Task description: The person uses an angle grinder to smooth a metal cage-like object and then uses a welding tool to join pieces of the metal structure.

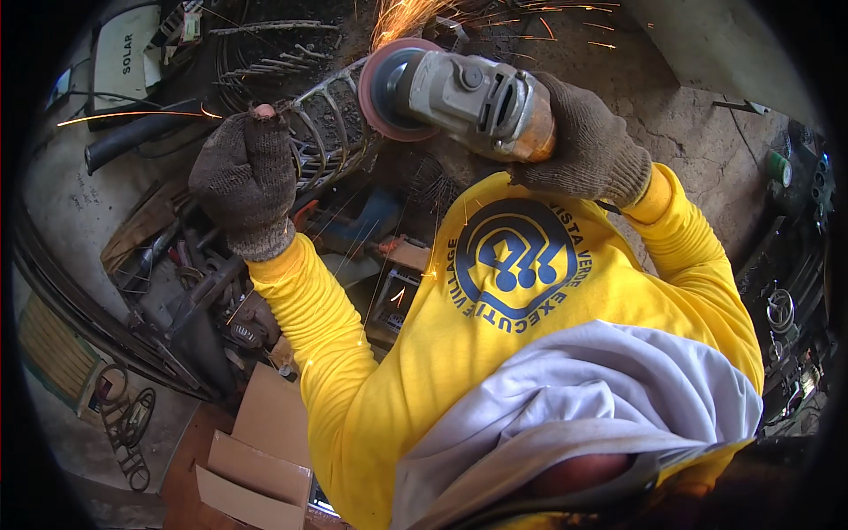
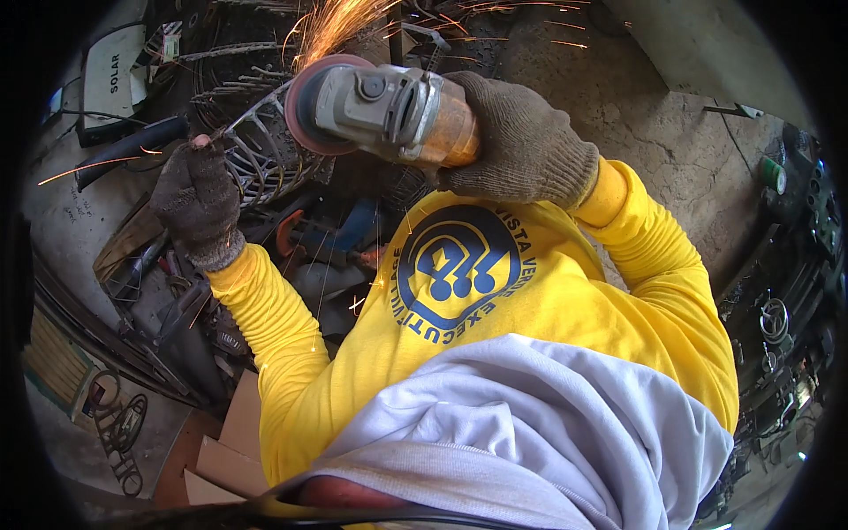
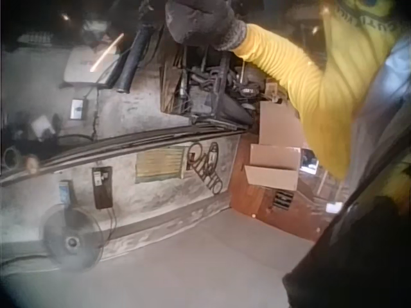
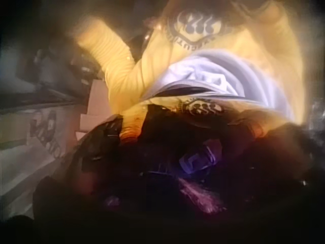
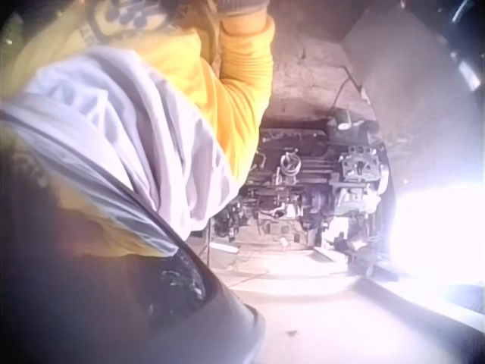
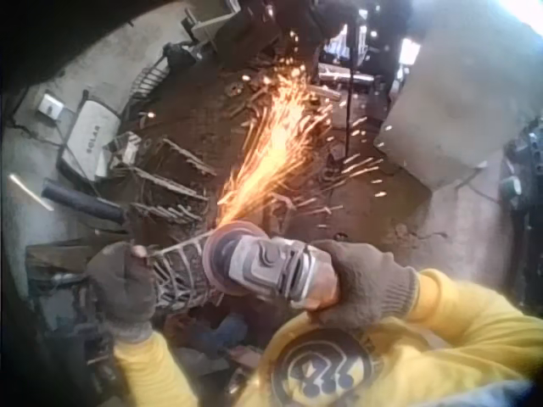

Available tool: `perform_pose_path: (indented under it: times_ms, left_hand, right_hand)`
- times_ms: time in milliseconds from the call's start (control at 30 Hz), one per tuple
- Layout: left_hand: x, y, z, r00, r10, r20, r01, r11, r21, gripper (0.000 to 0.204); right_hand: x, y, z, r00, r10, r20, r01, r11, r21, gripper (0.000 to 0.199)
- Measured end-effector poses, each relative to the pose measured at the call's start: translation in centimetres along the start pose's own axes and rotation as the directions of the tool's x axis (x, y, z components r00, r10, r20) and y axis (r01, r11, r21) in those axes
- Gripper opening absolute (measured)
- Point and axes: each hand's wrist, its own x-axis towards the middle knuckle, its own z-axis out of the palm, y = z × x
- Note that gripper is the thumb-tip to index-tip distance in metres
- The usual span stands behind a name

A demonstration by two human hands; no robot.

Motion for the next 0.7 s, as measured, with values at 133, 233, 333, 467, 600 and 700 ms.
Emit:
perform_pose_path:
  times_ms: [133, 233, 333, 467, 600, 700]
  left_hand:
    - [0.5, 0.7, 0.3, 0.996, 0.086, -0.027, -0.085, 0.996, 0.033, 0.029]
    - [0.8, 1.4, 0.3, 0.999, 0.014, 0.029, -0.015, 1.000, 0.021, 0.028]
    - [0.9, 0.8, 0.5, 0.996, 0.086, 0.025, -0.086, 0.996, 0.023, 0.027]
    - [0.9, 0.6, 0.6, 0.994, 0.108, -0.002, -0.108, 0.994, 0.000, 0.027]
    - [0.9, 0.9, 0.7, 0.989, 0.143, 0.047, -0.146, 0.988, 0.058, 0.027]
    - [0.8, 1.1, 0.6, 0.984, 0.178, 0.006, -0.178, 0.980, 0.086, 0.028]
  right_hand:
    - [-1.0, -0.4, -0.8, 0.991, -0.132, 0.004, 0.131, 0.980, -0.150, 0.079]
    - [-0.8, -1.3, -1.4, 0.996, -0.086, -0.016, 0.081, 0.973, -0.215, 0.076]
    - [-0.3, -2.1, -1.9, 0.995, -0.095, -0.043, 0.078, 0.950, -0.303, 0.073]
    - [0.0, -3.1, -2.8, 0.998, -0.024, 0.051, 0.042, 0.921, -0.388, 0.076]
    - [0.2, -3.6, -3.8, 0.995, -0.077, 0.061, 0.096, 0.889, -0.447, 0.075]
    - [0.7, -3.6, -4.5, 0.991, -0.122, 0.056, 0.134, 0.854, -0.502, 0.075]
